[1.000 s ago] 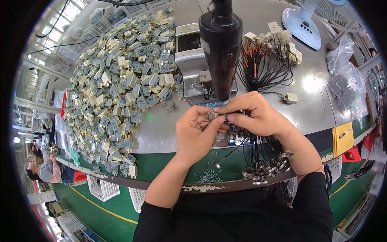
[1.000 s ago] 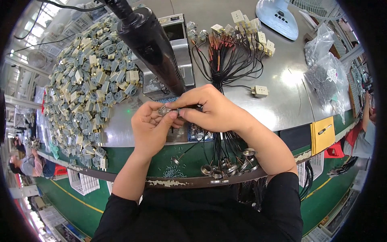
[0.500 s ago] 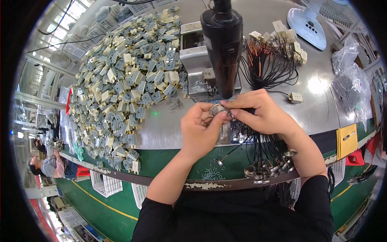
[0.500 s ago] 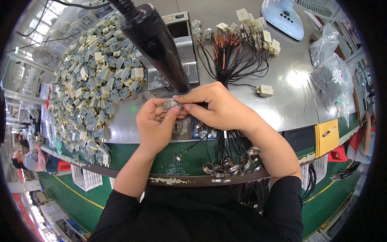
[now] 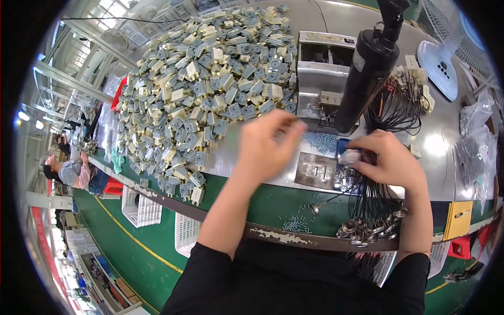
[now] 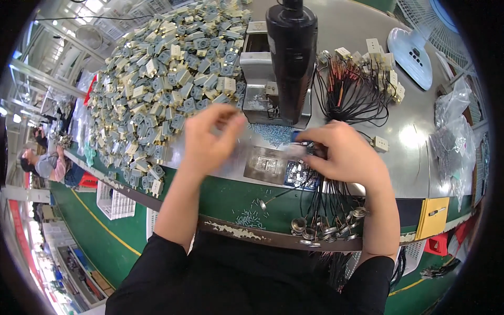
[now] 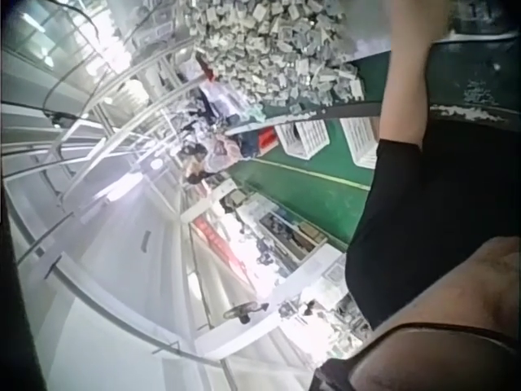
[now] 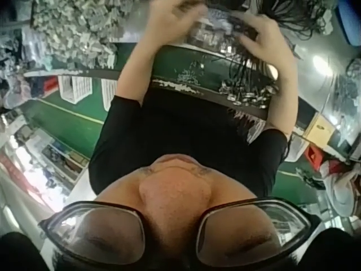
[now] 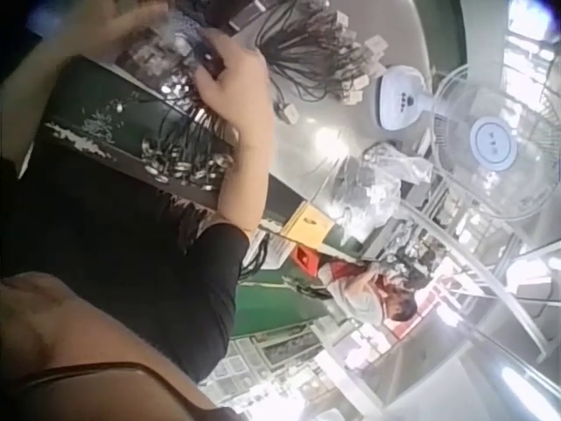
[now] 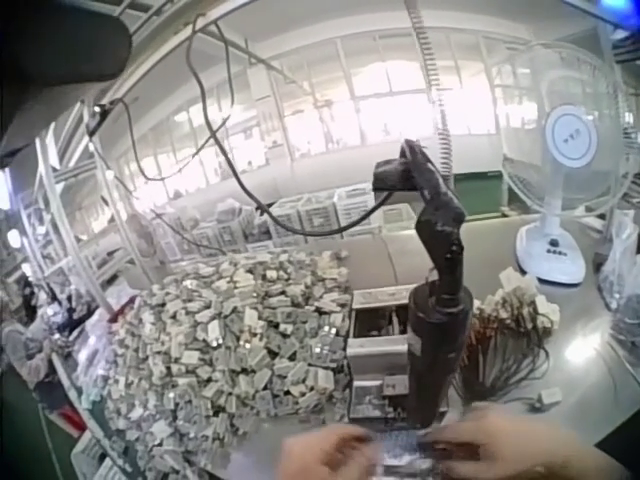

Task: Assembling electronic components by connecting wire harnesses and using a power screwdriver to secure them.

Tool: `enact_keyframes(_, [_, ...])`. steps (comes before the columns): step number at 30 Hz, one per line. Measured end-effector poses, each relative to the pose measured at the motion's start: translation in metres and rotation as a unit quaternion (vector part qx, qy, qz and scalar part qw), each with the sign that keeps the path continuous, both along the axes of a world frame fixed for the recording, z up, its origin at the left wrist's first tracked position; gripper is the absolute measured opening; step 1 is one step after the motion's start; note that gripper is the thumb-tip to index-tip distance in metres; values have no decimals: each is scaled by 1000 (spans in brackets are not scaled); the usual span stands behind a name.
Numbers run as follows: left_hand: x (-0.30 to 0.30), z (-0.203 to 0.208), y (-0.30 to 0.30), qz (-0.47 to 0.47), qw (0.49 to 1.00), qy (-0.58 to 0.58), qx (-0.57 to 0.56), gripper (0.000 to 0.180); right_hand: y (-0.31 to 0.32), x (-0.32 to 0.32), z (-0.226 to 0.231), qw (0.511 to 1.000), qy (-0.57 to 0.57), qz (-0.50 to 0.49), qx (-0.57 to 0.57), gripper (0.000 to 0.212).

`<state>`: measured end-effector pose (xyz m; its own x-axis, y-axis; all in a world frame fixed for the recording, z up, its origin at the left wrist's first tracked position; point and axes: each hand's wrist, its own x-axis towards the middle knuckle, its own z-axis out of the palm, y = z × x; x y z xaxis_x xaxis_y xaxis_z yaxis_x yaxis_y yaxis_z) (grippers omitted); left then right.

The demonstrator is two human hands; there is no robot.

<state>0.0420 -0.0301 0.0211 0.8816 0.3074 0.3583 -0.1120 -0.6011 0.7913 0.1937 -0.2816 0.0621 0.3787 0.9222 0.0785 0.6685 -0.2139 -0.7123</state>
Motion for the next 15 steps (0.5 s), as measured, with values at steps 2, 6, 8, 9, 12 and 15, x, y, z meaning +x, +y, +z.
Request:
enact_keyframes(2, [-5, 2, 28, 156, 977, 60, 130, 22, -7, 5, 0, 993, -48, 0, -111, 23])
enact_keyframes(6, [-49, 14, 74, 259, 937, 60, 226, 21, -15, 8, -25, 990, -118, 25, -80, 24])
enact_keyframes(8, [-89, 18, 95, 287, 937, 29, 197, 22, -11, 3, -17, 990, -103, 32, -91, 25])
enact_keyframes(9, [-108, 19, 104, 308, 933, 34, 184, 22, -9, 2, -14, 989, -94, 22, -109, 25])
enact_keyframes(12, [-166, 19, 120, 340, 913, 78, 212, 22, -9, 1, -21, 992, -92, 20, -86, 23])
enact_keyframes(15, [-205, 13, 115, 312, 916, 107, 231, 25, -1, -4, -30, 996, -61, -11, -64, 16])
